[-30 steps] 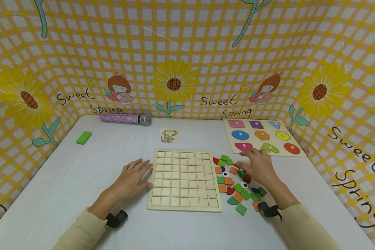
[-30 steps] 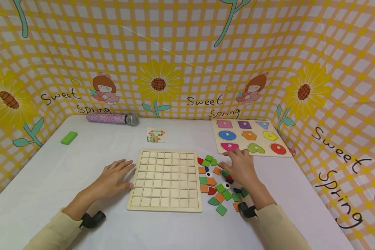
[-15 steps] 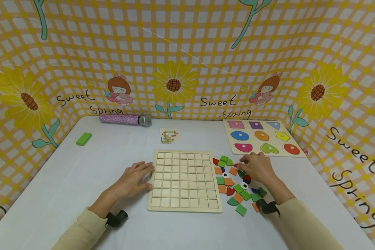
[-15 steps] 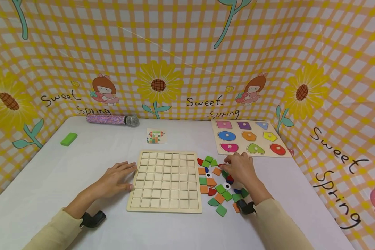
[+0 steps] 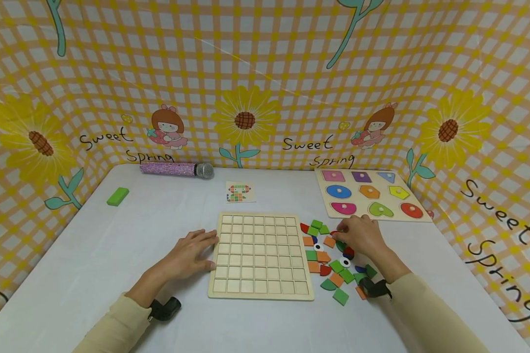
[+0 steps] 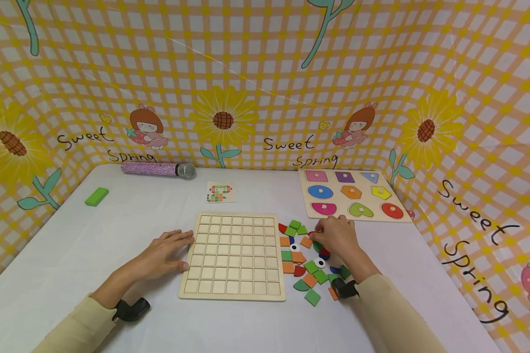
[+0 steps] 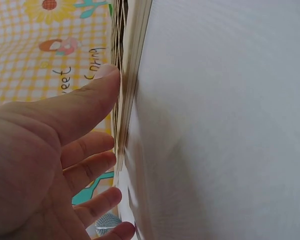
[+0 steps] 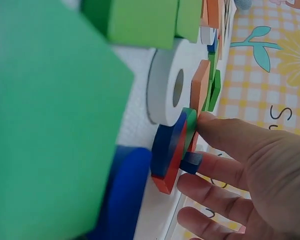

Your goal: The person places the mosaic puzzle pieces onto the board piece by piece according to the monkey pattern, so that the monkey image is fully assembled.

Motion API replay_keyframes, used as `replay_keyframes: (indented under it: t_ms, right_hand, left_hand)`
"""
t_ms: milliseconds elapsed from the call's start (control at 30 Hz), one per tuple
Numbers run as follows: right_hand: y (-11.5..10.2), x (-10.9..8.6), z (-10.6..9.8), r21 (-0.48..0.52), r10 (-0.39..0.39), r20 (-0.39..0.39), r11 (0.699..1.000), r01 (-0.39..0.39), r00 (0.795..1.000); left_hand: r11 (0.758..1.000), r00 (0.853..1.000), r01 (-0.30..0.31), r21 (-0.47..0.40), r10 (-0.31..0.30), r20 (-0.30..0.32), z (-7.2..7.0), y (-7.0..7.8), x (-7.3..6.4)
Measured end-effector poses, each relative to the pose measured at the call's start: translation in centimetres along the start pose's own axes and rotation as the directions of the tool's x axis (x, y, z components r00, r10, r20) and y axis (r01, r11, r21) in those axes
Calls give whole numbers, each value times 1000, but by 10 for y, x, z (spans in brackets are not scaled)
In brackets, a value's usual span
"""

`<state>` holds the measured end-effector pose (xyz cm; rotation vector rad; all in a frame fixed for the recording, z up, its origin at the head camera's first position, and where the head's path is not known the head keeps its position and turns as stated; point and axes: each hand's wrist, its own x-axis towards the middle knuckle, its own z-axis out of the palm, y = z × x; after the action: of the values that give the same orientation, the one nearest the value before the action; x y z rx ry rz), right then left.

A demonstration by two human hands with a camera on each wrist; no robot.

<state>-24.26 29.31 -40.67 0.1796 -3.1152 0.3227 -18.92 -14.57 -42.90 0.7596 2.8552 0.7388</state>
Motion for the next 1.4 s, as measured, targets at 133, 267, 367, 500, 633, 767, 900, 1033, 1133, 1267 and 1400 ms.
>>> replay_keyframes:
  t_ms: [133, 267, 367, 500, 633, 767, 900, 1033, 1133, 1267, 1400]
  right_hand:
    - [1, -2, 0, 3, 7, 0, 1000, -7, 1000]
    - [5, -6, -1, 3, 13, -2, 1000, -13, 1000]
    - [8, -9, -1, 4, 12, -13, 1000, -12, 1000]
    - [11, -11, 0, 7, 5, -33, 1000, -5, 999]
    - [13, -10, 2, 6, -2, -46, 1000, 2, 999]
    - [14, -10, 3, 14, -8, -55, 1000, 8, 998]
    - [14, -10, 4, 21, -22, -63, 1000, 23, 998]
    - [14, -9, 4, 14, -43, -70, 999, 44, 997]
    - [13, -9, 3, 11, -47, -75, 999, 48, 996]
    - [11, -8, 3, 8, -37, -79, 999, 38, 996]
    - [10, -8, 4, 8, -25, -79, 1000, 25, 997]
  left_hand:
    - [1000, 1000, -16, -17, 16, -6, 1, -1, -1]
    - [1000, 1000, -17, -25, 17, 1, 1, -1, -1]
    - [1000, 1000, -3, -27, 3, 18, 2, -1, -1]
    - [1000, 999, 1, -20, 0, 38, 3, -3, -2]
    - [1000, 999, 0, -24, 1, 52, 3, -3, -3]
    - [1000, 998, 8, -22, -7, 63, 2, 0, -3]
    - [1000, 998, 10, -16, -9, 65, 1, 2, -4]
    - [1000, 998, 8, -16, -7, 62, 1, 3, -4]
    - [1000, 998, 8, -21, -7, 61, 1, 3, -4]
    - [1000, 998, 8, -27, -6, 61, 0, 3, -4]
    - [999, 998, 1, -37, 1, 58, 0, 2, -4]
